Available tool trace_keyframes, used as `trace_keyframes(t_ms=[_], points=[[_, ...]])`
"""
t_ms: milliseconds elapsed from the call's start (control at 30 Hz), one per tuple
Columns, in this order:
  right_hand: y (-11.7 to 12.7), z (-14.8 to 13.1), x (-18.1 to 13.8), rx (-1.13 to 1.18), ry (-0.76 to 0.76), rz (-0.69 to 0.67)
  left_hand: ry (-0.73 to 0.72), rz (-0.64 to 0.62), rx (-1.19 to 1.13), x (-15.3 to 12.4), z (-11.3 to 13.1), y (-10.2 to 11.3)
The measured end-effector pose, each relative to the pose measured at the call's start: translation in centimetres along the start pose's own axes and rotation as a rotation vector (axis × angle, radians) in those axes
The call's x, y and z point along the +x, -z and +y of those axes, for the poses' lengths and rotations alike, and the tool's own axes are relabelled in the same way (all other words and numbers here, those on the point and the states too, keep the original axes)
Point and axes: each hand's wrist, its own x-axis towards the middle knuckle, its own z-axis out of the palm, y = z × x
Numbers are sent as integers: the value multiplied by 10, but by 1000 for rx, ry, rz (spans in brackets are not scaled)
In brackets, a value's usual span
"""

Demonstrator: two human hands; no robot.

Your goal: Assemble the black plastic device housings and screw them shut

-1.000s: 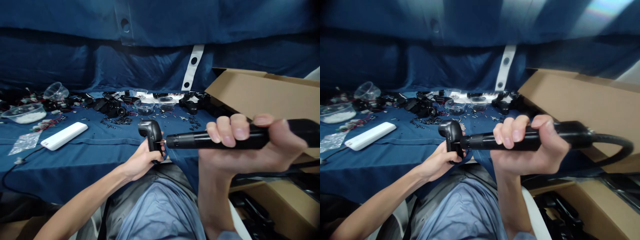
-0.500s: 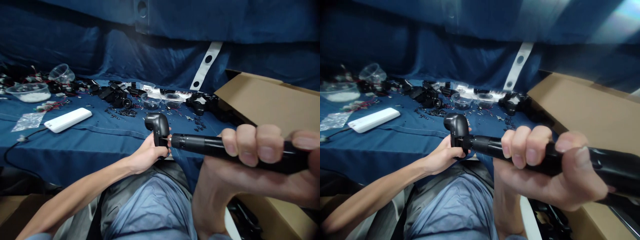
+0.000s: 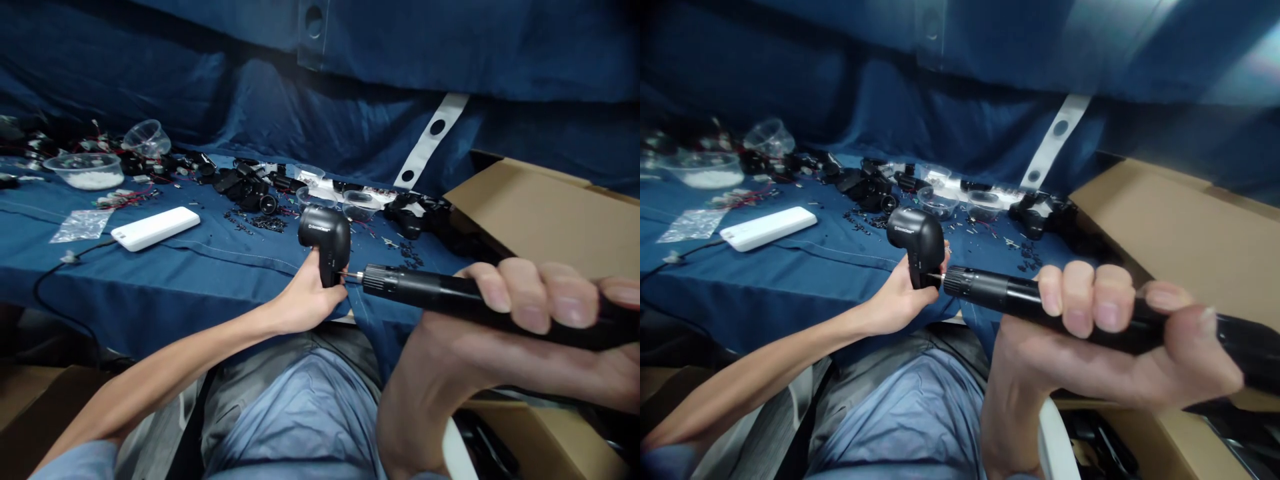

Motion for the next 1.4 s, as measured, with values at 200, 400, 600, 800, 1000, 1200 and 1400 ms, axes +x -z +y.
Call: trace_keyframes(t_ms=[200,400,600,800,1000,1200,1400], points=[[-12,4,-3,90,-121,175,20,40,38,-4,-1,-2],[-4,18,5,84,43,12,34,66,49,-8,11,4],[-17,71,54,-131,55,31,388,312,-157,-4,7,35],[5,143,73,-324,15,27,416,467,-376,-11,-13,67],[13,184,48,-365,-86,-62,364,445,-450,-18,-16,75],[9,186,42,-379,-54,-46,364,474,-435,-18,-17,76],[-18,120,32,-232,-165,65,336,444,-429,-20,-18,70]])
